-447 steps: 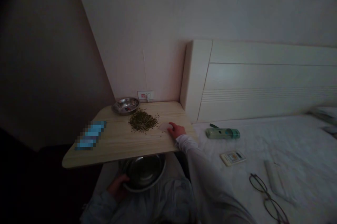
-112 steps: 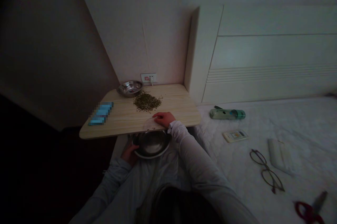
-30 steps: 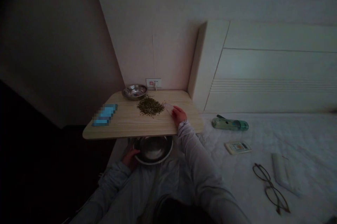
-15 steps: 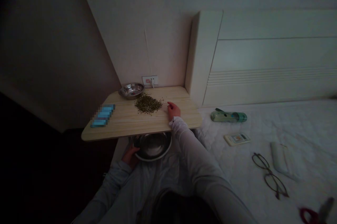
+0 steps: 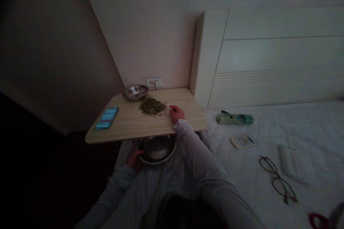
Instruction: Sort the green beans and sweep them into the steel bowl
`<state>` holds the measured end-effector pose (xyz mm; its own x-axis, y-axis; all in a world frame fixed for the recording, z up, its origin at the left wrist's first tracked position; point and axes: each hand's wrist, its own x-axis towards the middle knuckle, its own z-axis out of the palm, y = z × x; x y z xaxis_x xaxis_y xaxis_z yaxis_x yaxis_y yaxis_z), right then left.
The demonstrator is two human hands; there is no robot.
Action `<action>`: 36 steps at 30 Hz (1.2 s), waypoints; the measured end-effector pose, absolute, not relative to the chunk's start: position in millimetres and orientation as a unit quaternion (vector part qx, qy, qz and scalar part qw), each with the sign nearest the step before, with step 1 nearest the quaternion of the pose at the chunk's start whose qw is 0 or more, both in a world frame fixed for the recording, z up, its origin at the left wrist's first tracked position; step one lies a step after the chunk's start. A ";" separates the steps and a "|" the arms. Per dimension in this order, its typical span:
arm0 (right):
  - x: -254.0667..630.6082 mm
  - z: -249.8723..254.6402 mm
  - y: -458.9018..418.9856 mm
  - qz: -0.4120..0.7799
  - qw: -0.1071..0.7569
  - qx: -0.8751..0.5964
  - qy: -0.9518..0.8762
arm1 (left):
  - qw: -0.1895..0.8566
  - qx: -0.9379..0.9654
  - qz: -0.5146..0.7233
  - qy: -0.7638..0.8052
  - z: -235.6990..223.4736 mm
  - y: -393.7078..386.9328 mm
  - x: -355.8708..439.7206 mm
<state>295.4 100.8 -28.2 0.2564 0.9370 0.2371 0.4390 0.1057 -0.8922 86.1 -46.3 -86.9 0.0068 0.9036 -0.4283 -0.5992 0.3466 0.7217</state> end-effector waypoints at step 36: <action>293.8 -28.6 77.4 0.335 0.484 -0.531 -0.609 | 0.691 0.195 0.528 0.454 -87.3 -45.5 84.3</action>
